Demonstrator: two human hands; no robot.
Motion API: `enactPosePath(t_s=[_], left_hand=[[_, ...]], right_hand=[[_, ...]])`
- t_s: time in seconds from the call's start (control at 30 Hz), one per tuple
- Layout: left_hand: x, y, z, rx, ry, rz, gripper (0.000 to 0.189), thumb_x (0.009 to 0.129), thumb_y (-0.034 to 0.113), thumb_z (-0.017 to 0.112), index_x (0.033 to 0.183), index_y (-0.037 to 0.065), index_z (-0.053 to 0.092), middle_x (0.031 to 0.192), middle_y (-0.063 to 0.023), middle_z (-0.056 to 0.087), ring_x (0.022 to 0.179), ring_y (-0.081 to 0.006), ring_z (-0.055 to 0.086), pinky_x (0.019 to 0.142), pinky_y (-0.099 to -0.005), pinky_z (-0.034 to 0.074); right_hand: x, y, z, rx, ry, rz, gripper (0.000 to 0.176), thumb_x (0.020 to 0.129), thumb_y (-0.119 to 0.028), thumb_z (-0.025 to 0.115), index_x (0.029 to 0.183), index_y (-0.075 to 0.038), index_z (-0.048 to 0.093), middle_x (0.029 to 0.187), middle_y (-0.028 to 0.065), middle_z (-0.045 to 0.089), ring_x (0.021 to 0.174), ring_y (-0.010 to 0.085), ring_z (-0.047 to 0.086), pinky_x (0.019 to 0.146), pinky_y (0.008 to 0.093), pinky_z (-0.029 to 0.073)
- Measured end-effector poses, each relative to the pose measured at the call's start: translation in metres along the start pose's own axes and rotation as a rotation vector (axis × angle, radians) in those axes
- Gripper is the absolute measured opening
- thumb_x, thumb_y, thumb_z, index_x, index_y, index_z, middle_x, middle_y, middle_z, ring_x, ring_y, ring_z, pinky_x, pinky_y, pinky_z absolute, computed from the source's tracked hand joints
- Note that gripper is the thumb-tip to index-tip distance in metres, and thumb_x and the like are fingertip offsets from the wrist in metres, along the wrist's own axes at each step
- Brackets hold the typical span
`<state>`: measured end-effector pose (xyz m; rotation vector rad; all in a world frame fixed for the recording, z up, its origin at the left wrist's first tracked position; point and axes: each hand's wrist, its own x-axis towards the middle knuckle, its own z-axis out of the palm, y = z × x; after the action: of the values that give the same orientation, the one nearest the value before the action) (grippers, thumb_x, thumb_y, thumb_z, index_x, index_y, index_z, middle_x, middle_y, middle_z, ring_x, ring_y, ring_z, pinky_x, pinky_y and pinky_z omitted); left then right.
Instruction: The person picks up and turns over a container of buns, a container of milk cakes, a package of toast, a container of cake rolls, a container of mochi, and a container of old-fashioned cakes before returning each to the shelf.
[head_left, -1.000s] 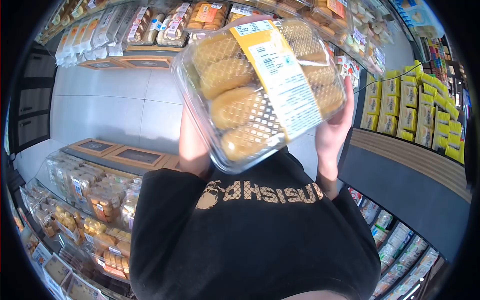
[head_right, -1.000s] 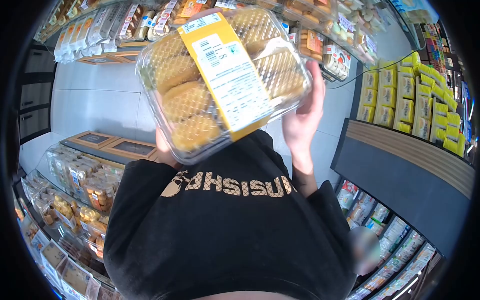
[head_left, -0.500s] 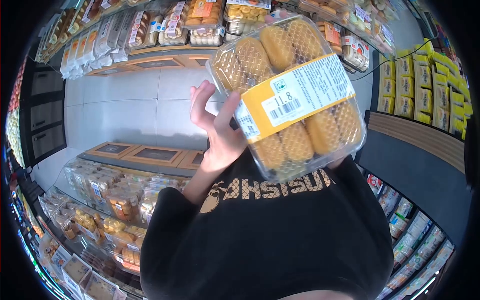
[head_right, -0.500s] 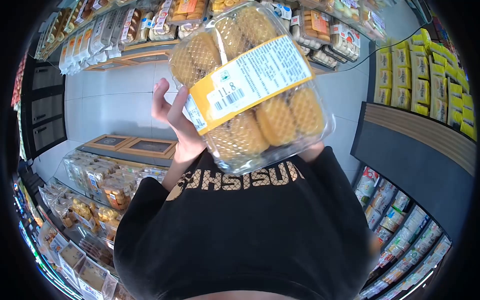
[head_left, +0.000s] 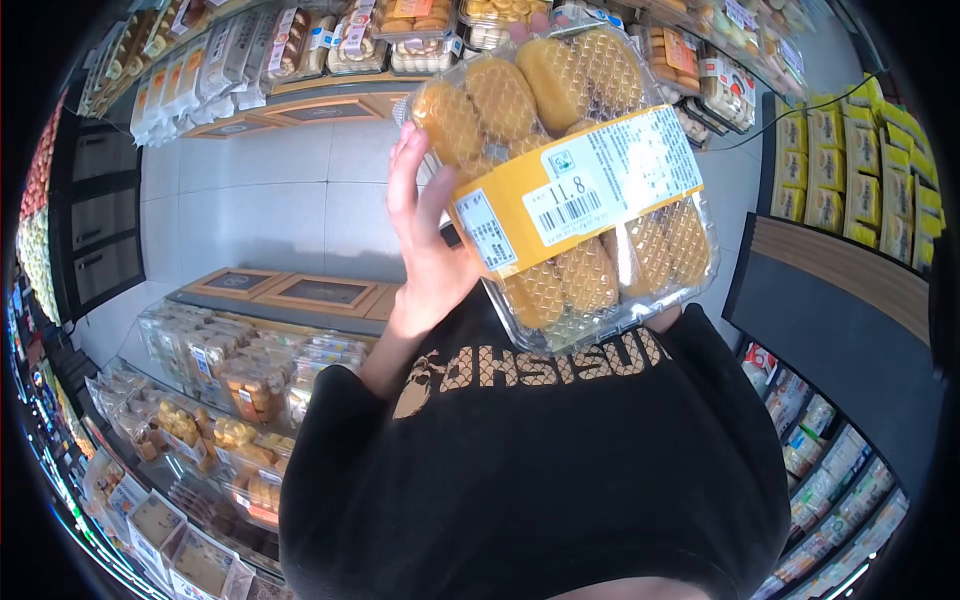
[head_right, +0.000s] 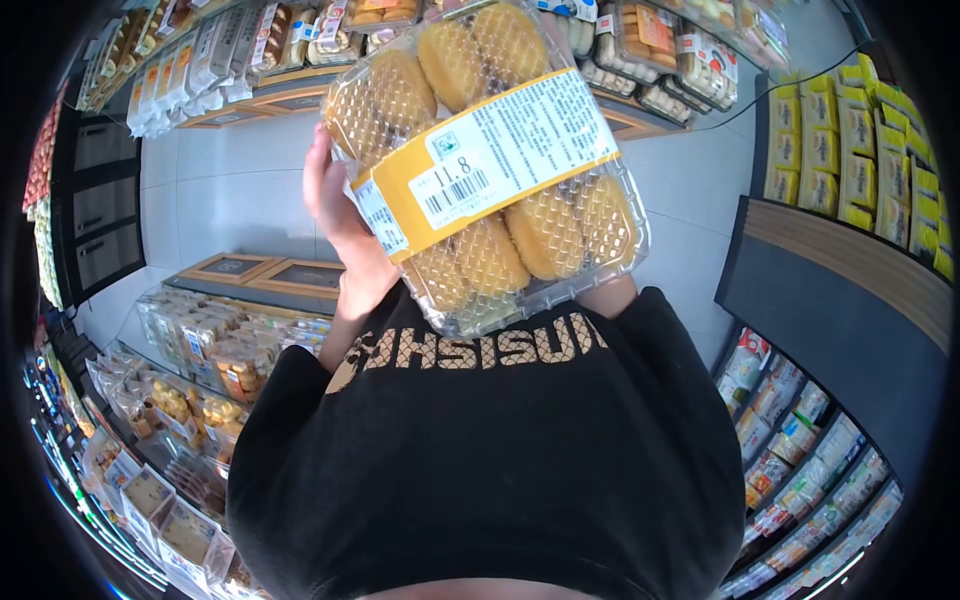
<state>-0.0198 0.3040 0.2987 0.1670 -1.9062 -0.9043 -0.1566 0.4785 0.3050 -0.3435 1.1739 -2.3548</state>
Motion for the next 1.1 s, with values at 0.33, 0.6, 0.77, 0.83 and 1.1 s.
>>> enactPosePath(t_s=[0.33, 0.6, 0.77, 0.83, 1.1], left_hand=[[0.01, 0.002, -0.007, 0.083, -0.037, 0.182, 0.049, 0.063, 0.017, 0.074, 0.104, 0.006, 0.049, 0.125, -0.0215, 0.043, 0.12, -0.0384, 0.037, 0.101, -0.0512, 0.019], [0.013, 0.002, -0.005, 0.0, -0.092, 0.048, 0.048, 0.063, 0.017, 0.073, 0.105, 0.006, 0.054, 0.123, -0.0197, 0.045, 0.119, -0.0379, 0.039, 0.101, -0.0501, 0.021], [0.05, 0.0, -0.01, 0.081, -0.213, 0.063, 0.036, 0.062, 0.015, 0.072, 0.097, 0.008, 0.065, 0.117, -0.0111, 0.054, 0.116, -0.0329, 0.044, 0.098, -0.0456, 0.029], [0.061, -0.006, -0.002, -0.053, -0.214, 0.093, 0.035, 0.064, 0.012, 0.069, 0.098, 0.007, 0.064, 0.113, -0.0089, 0.058, 0.113, -0.0306, 0.048, 0.091, -0.0406, 0.037], [0.081, -0.031, 0.028, -0.418, -0.512, -0.114, 0.051, 0.068, 0.01, 0.07, 0.116, 0.005, 0.053, 0.116, -0.0095, 0.056, 0.109, -0.0214, 0.051, 0.093, -0.031, 0.039]], right_hand=[[-0.008, 0.004, -0.01, 0.123, -0.041, -0.038, 0.051, 0.085, -0.007, 0.047, 0.132, -0.003, 0.029, 0.125, 0.0149, 0.044, 0.11, 0.0225, 0.048, 0.093, 0.0345, 0.041], [-0.007, 0.006, -0.015, 0.21, -0.094, -0.042, 0.05, 0.085, -0.009, 0.047, 0.132, -0.003, 0.03, 0.125, 0.0151, 0.044, 0.109, 0.0226, 0.049, 0.092, 0.0344, 0.041], [0.0, 0.0, -0.018, 0.244, -0.139, -0.04, 0.049, 0.086, -0.01, 0.047, 0.131, -0.003, 0.03, 0.125, 0.0152, 0.044, 0.109, 0.0226, 0.049, 0.092, 0.0344, 0.041], [0.006, -0.001, -0.016, 0.262, -0.165, -0.04, 0.049, 0.086, -0.011, 0.047, 0.131, -0.002, 0.03, 0.125, 0.0152, 0.044, 0.109, 0.0226, 0.049, 0.092, 0.0344, 0.041], [0.008, -0.011, -0.019, 0.327, -0.226, -0.027, 0.048, 0.087, -0.013, 0.046, 0.131, -0.002, 0.031, 0.124, 0.0154, 0.044, 0.109, 0.0227, 0.049, 0.092, 0.0343, 0.041]])
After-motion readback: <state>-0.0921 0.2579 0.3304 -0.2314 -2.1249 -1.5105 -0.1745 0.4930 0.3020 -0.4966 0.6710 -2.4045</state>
